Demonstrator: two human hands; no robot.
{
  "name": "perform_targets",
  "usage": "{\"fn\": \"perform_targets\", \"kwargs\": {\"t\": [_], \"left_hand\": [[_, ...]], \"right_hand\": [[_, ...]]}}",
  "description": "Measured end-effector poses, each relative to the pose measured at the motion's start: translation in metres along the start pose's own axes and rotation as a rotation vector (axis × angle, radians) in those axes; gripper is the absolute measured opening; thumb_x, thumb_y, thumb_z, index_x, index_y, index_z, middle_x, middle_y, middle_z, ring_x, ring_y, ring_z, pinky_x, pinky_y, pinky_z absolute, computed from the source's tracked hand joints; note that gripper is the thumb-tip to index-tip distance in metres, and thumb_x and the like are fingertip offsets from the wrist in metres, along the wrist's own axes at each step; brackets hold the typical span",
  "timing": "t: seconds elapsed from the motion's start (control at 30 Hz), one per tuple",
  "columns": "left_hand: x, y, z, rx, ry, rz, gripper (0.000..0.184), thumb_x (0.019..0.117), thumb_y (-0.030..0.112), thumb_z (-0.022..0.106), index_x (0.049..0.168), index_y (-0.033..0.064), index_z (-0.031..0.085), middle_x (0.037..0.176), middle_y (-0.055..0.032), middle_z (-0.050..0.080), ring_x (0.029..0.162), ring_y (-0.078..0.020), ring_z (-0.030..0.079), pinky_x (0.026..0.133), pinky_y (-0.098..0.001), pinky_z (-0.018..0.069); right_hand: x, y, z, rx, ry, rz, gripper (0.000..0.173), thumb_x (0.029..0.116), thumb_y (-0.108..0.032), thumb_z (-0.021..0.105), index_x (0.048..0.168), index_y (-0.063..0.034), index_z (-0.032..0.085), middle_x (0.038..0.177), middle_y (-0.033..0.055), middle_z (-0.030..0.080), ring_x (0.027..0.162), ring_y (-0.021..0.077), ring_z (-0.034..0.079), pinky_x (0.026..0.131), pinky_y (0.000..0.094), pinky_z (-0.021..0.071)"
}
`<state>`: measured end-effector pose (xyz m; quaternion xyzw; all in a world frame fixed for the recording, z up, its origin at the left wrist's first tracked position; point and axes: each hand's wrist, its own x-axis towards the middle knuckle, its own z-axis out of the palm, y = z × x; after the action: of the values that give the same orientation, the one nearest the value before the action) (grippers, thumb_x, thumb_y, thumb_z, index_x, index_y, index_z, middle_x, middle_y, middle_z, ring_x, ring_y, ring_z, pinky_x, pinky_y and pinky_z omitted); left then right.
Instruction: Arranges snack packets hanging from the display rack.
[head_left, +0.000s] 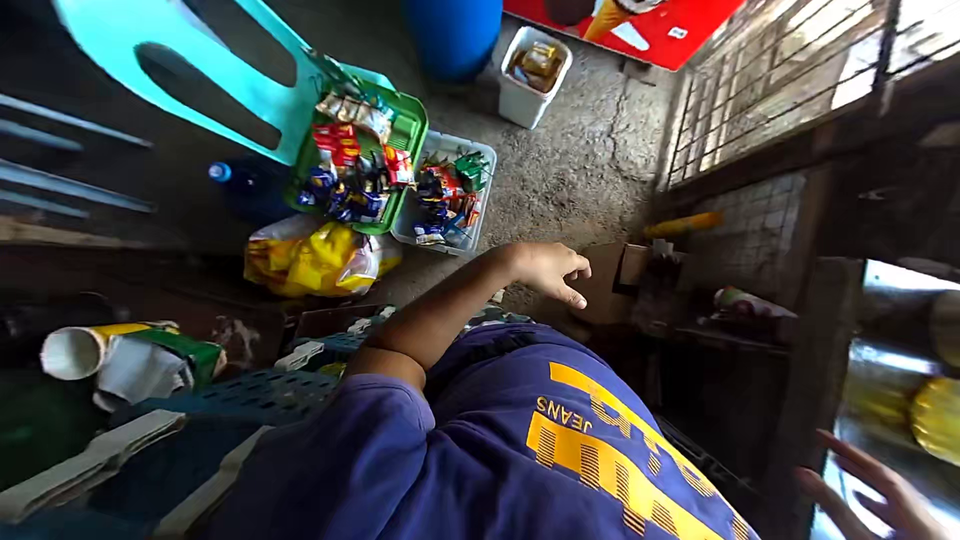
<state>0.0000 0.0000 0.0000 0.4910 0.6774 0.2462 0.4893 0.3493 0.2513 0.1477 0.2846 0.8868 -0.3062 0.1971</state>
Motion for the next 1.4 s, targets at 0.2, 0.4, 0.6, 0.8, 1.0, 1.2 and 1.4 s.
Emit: {"fn": "perform_targets", "kwargs": {"t": [0.2,0.4,0.6,0.8,1.0,1.2,1.4], "left_hand": [[0.002,-0.054,0.01,-0.133,0.02,-0.144,0.057,0.1005,0.032,0.067,0.142,-0.0036,0.053,0.134,-0.027,0.06,0.12,-0.04,0.061,0.106,-0.0561,0.0451],[0.004,-0.077,0.013,-0.208,0.169,-0.304,0.056,0.1018,0.032,0.065,0.144,-0.0031,0.052,0.138,-0.0264,0.059,0.128,-0.0391,0.058,0.112,-0.055,0.0413],[-0.011,-0.136,0.041,-0.69,0.507,-0.301,0.04,0.1049,0.018,0.059,0.139,-0.003,0.056,0.13,-0.0228,0.064,0.116,-0.0297,0.065,0.104,-0.0451,0.0505],[-0.058,-0.219,0.047,-1.139,1.159,-0.645,0.037,0.1088,0.018,0.048,0.138,-0.0034,0.055,0.134,-0.0236,0.061,0.113,-0.0303,0.065,0.096,-0.046,0.0525],[-0.12,-0.358,0.018,-1.223,1.644,-0.935,0.039,0.1094,0.021,0.046,0.136,-0.005,0.056,0.127,-0.0228,0.064,0.11,-0.0283,0.066,0.095,-0.0434,0.0542],[-0.161,-0.469,0.006,-0.995,1.509,-1.3,0.034,0.1054,0.02,0.052,0.131,0.0015,0.065,0.13,-0.0219,0.066,0.12,-0.0362,0.064,0.105,-0.0534,0.0488],[-0.161,-0.484,-0.026,-0.95,1.226,-1.631,0.038,0.1033,0.029,0.057,0.127,0.0021,0.069,0.134,-0.0234,0.064,0.129,-0.0383,0.059,0.109,-0.0572,0.0439]], "right_hand": [[0.128,-0.027,0.051,0.16,-0.236,-0.292,0.061,0.0991,-0.045,0.06,0.145,-0.0053,0.056,0.143,0.014,0.06,0.131,0.0203,0.059,0.105,0.0386,0.0527],[0.221,-0.053,0.052,-0.081,-0.342,-0.383,0.054,0.1013,-0.035,0.06,0.145,-0.0047,0.055,0.14,0.0208,0.06,0.127,0.0339,0.06,0.105,0.051,0.0497],[0.284,-0.053,0.065,-0.096,-0.527,-0.366,0.05,0.1028,-0.026,0.06,0.146,-0.0026,0.053,0.142,0.023,0.058,0.128,0.0345,0.06,0.107,0.0505,0.048],[0.321,-0.091,0.078,-0.046,-0.625,-0.312,0.047,0.1032,-0.021,0.059,0.146,-0.0028,0.053,0.144,0.021,0.058,0.129,0.0301,0.06,0.106,0.0446,0.0503],[0.361,-0.138,0.111,0.019,-0.521,-0.148,0.047,0.1038,-0.022,0.059,0.145,0.0,0.052,0.145,0.0212,0.057,0.13,0.0295,0.06,0.107,0.0442,0.0504],[0.392,-0.17,0.152,-0.022,-0.568,-0.009,0.047,0.105,-0.022,0.057,0.146,-0.0008,0.051,0.145,0.0201,0.057,0.129,0.0292,0.061,0.108,0.0444,0.0502],[0.39,-0.177,0.164,-0.056,-0.566,0.129,0.047,0.1043,-0.022,0.059,0.146,-0.0017,0.052,0.141,0.0211,0.06,0.124,0.0299,0.063,0.103,0.0454,0.0524]]}}
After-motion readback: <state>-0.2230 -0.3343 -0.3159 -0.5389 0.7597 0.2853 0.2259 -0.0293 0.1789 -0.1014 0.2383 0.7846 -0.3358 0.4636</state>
